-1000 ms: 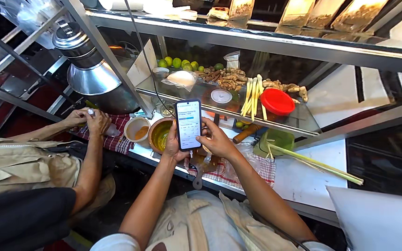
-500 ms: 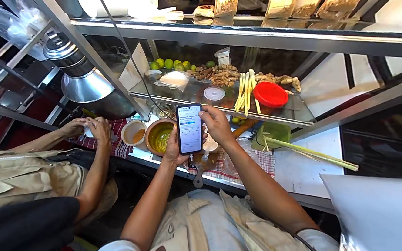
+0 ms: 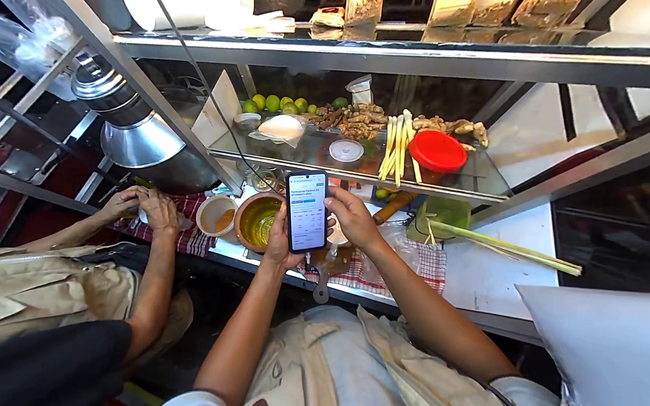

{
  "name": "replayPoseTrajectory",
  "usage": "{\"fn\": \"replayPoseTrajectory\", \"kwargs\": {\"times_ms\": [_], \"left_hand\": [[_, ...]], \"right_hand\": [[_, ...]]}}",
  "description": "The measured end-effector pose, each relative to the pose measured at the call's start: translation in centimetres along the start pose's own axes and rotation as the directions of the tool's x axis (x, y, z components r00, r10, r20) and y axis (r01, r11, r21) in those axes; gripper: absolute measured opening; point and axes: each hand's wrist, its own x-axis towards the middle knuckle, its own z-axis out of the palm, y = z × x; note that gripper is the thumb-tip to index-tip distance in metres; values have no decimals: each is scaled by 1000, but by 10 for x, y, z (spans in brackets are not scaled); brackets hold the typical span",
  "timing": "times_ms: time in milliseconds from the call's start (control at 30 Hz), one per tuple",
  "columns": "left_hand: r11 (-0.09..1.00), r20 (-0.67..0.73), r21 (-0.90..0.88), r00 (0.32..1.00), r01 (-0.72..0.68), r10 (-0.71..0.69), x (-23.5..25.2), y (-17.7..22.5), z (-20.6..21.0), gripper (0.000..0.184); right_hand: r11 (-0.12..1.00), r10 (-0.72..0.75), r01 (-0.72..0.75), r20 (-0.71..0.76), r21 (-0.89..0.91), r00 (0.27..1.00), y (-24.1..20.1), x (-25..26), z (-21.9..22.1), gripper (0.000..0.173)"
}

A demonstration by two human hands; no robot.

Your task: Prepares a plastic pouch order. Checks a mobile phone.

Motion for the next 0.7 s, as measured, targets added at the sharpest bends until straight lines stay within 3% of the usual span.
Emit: {"fn": "replayPoseTrajectory", "kwargs": {"times_ms": [300, 567, 700], "left_hand": [[960, -341, 228, 937, 161, -76, -3, 18, 36, 68], [972, -207, 230, 978, 55, -6, -12, 20, 37, 58], [969, -207, 242, 978, 56, -5, -14, 25, 35, 52]], "right_hand": [[998, -12, 13, -33, 53, 999, 4, 7, -4, 36], [991, -46, 46, 1, 123, 999, -4, 10, -2, 38], [983, -85, 82, 12, 162, 996, -5, 11, -1, 39]]}}
